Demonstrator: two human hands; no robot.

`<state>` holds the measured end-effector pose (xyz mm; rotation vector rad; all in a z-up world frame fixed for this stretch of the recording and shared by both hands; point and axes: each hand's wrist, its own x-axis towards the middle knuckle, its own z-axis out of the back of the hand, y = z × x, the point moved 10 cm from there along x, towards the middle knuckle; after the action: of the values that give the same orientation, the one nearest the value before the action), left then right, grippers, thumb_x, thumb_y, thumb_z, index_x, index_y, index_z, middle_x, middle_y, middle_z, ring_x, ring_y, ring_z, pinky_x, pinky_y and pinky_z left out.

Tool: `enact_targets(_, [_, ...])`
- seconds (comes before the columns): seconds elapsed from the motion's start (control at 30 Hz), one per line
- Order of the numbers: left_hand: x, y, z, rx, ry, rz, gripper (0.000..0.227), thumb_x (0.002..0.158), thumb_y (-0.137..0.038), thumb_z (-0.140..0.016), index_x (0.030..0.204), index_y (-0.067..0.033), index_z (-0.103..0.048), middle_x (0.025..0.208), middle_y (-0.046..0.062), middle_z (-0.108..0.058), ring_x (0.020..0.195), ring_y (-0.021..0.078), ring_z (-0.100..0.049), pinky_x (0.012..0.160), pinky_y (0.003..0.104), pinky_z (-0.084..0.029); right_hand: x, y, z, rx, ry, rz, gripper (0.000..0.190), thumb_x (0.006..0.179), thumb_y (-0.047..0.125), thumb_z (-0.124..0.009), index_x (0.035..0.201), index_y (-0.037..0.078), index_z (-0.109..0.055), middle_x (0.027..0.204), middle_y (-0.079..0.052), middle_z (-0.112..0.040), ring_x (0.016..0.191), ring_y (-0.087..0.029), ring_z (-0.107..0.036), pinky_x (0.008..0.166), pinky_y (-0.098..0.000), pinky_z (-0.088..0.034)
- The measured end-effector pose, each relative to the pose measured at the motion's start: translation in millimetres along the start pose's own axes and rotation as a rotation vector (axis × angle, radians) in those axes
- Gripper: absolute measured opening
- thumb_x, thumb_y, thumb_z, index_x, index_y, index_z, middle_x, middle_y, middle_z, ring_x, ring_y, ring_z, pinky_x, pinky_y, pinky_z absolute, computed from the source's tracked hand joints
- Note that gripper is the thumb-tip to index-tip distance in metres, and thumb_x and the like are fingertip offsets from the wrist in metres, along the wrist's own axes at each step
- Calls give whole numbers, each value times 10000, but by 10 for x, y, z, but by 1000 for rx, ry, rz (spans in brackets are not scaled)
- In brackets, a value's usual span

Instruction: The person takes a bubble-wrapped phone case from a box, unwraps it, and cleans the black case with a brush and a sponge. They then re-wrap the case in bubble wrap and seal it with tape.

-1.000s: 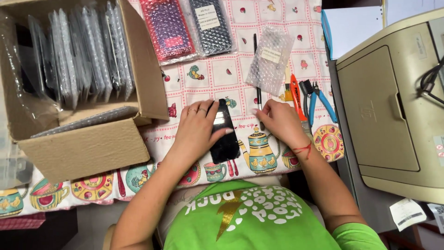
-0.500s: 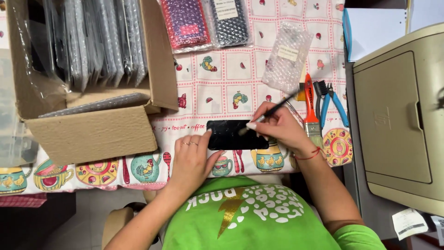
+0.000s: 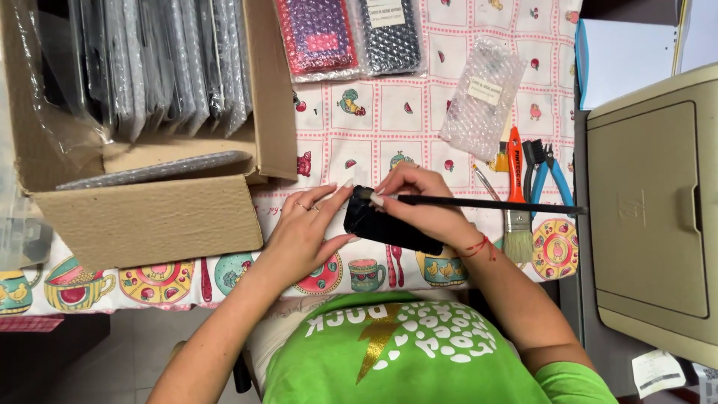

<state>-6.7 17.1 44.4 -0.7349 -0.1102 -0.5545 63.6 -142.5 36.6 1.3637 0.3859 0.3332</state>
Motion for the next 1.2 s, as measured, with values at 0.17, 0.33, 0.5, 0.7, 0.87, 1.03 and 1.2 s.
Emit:
enact_targets(0.17, [-7, 39, -37, -25, 13, 8, 771, 922, -316, -707, 1559, -27, -381, 1361, 128, -661, 1379, 308, -491, 1110, 480, -319, 4, 104, -129, -211, 33, 33, 86, 837, 33, -751, 873, -16, -691, 926, -168, -693, 846, -241, -705, 765, -324, -577])
enact_targets(0.33, [-15, 74, -66, -17, 4, 9, 775, 916, -336, -715, 1555, -38, -391, 1342, 107, -673, 1378, 292, -498, 1110, 475, -321, -50, 147, -362, -165, 184, -25, 23, 815, 12, -727, 813, 31, -715, 855, -155, -721, 804, -246, -680, 754, -341, -548])
enact_targets(0.5, [-12, 72, -73, -15, 23, 13, 774, 902, -315, -728, 1549, -44, -400, 1340, 109, -670, 1378, 294, -496, 1114, 481, -319, 42, 249, -221, -328, 96, 75, 75, 870, 74, -721, 853, 27, -665, 919, -151, -710, 871, -280, -686, 770, -358, -527])
enact_targets(0.7, [-12, 90, -90, -20, 36, 22, 782, 895, -325, -731, 1548, -51, -401, 1334, 95, -670, 1375, 287, -495, 1111, 472, -312, -63, 200, -417, -227, 271, -108, 31, 830, 52, -686, 827, 29, -706, 884, -185, -740, 846, -289, -687, 788, -419, -518])
enact_targets(0.87, [-9, 72, -74, -12, 31, 26, 771, 904, -337, -725, 1546, -54, -405, 1331, 101, -671, 1370, 286, -499, 1106, 469, -318, -26, 236, -316, -277, 133, 47, 54, 858, 86, -709, 843, 42, -681, 913, -156, -711, 862, -285, -685, 790, -369, -523])
enact_targets(1.03, [-9, 83, -75, -35, 33, 29, 777, 888, -307, -737, 1543, -49, -408, 1342, 106, -667, 1369, 291, -499, 1104, 470, -316, -54, 182, -407, -233, 296, -50, 23, 823, 37, -680, 813, 43, -700, 888, -179, -727, 860, -309, -691, 816, -420, -530])
enact_targets(1.2, [-10, 71, -61, -25, 17, 28, 773, 892, -327, -737, 1539, -53, -415, 1338, 103, -670, 1370, 284, -501, 1106, 465, -320, -62, 371, -467, -255, 230, 50, 50, 852, 90, -700, 815, 60, -686, 875, -153, -708, 817, -288, -671, 760, -393, -519])
